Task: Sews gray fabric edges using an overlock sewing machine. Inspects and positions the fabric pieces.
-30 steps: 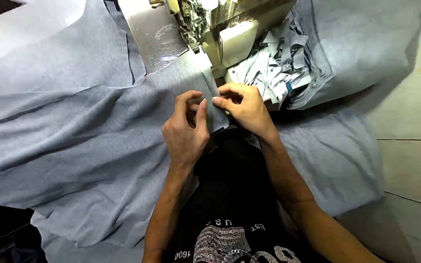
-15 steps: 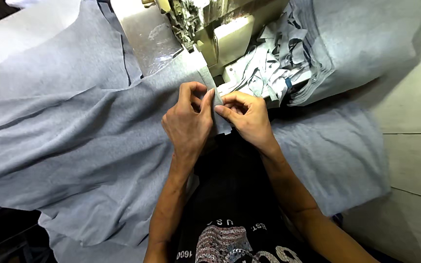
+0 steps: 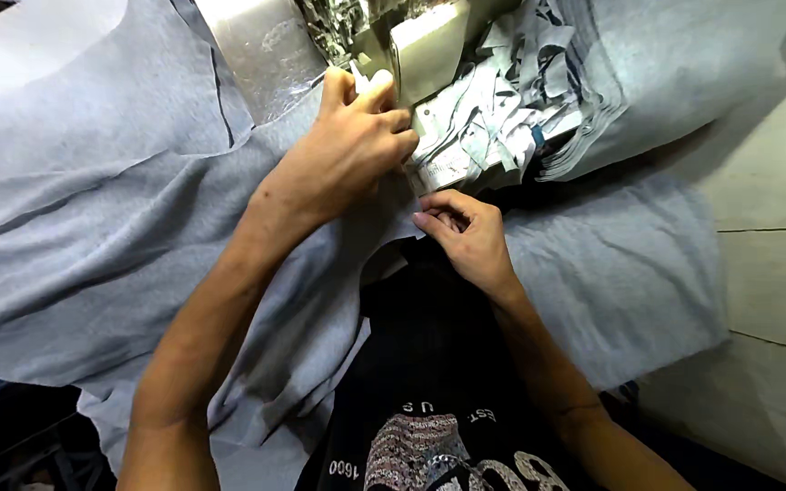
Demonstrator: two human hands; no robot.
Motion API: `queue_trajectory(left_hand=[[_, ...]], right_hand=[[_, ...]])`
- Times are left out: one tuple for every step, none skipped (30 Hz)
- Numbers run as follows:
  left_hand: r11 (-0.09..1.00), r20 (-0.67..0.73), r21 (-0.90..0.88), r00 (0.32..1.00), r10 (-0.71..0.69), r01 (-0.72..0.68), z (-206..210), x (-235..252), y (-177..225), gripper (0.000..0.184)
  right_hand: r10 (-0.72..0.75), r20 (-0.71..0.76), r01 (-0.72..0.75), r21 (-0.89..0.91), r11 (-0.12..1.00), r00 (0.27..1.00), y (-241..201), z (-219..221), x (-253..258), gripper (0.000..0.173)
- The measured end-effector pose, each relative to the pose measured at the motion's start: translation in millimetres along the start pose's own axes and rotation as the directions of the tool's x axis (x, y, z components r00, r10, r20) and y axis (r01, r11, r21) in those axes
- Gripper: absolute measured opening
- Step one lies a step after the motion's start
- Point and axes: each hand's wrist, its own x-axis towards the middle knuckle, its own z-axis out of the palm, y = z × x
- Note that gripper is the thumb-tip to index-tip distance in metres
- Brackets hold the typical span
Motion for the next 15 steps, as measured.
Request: queue_trajectory(left_hand=[[1.000,0.030,-0.004,0.999,0.014,-0.014,-3,2,-2,0.009],[1.000,0.052,-0.019,0.998,0.024,-0.024,-4,4,-3,0.011],[0.999,0.068,-0.036,0.997,0.026,-0.024,-5,6,-3,0.012],[0.998,0.072,-0.055,0.997,0.024,-0.020,-6,7,-3,0.013],[0.998,0.080,-0.066,0.997,0.018,-0.013,-6,7,-2,0.014],[0.997,0.087,-0.075,0.996,0.008,-0.002,-7,8,-1,0.014],[0.997,0.097,-0.082,0.995,-0.005,0.013,-7,8,0,0.014],[0.996,0.112,-0.086,0.993,-0.022,0.032,-9,8,2,0.014],[0.995,0.128,-0.087,0.991,-0.040,0.052,-11,9,5,0.015],[0.994,0.143,-0.088,0.988,-0.057,0.070,-13,10,7,0.016],[0.993,0.151,-0.088,0.987,-0.063,0.077,-14,11,7,0.015],[0.993,0.154,-0.092,0.986,-0.064,0.078,-14,11,7,0.016],[0.992,0.144,-0.102,0.988,-0.056,0.071,-12,12,5,0.016],[0.991,0.118,-0.123,0.992,-0.036,0.051,-7,12,0,0.017],[0.988,0.077,-0.152,0.997,0.002,0.010,1,15,-11,0.017]], right_hand=[[0.001,0.004,-0.001,0.020,1.000,1.000,2,0,-1,0.015],[0.008,0.013,-0.008,0.046,0.999,1.000,3,0,-2,0.015],[0.022,0.025,-0.024,0.071,0.997,0.999,4,-1,-4,0.015],[0.039,0.040,-0.043,0.092,0.995,0.998,5,-1,-6,0.017],[0.052,0.056,-0.058,0.110,0.992,0.997,7,-2,-9,0.019],[0.063,0.072,-0.071,0.125,0.990,0.995,9,-2,-10,0.020],[0.074,0.090,-0.086,0.140,0.986,0.993,11,-3,-11,0.021],[0.083,0.108,-0.100,0.159,0.982,0.991,13,-3,-13,0.022],[0.089,0.126,-0.111,0.176,0.978,0.988,16,-4,-14,0.023],[0.096,0.146,-0.122,0.187,0.975,0.985,18,-6,-15,0.024],[0.101,0.164,-0.133,0.194,0.972,0.981,19,-7,-16,0.025],[0.103,0.176,-0.139,0.203,0.969,0.979,19,-9,-17,0.025],[0.104,0.179,-0.142,0.219,0.965,0.978,20,-10,-19,0.026],[0.104,0.167,-0.142,0.235,0.962,0.981,21,-10,-20,0.027],[0.106,0.156,-0.142,0.237,0.961,0.982,22,-10,-21,0.026]])
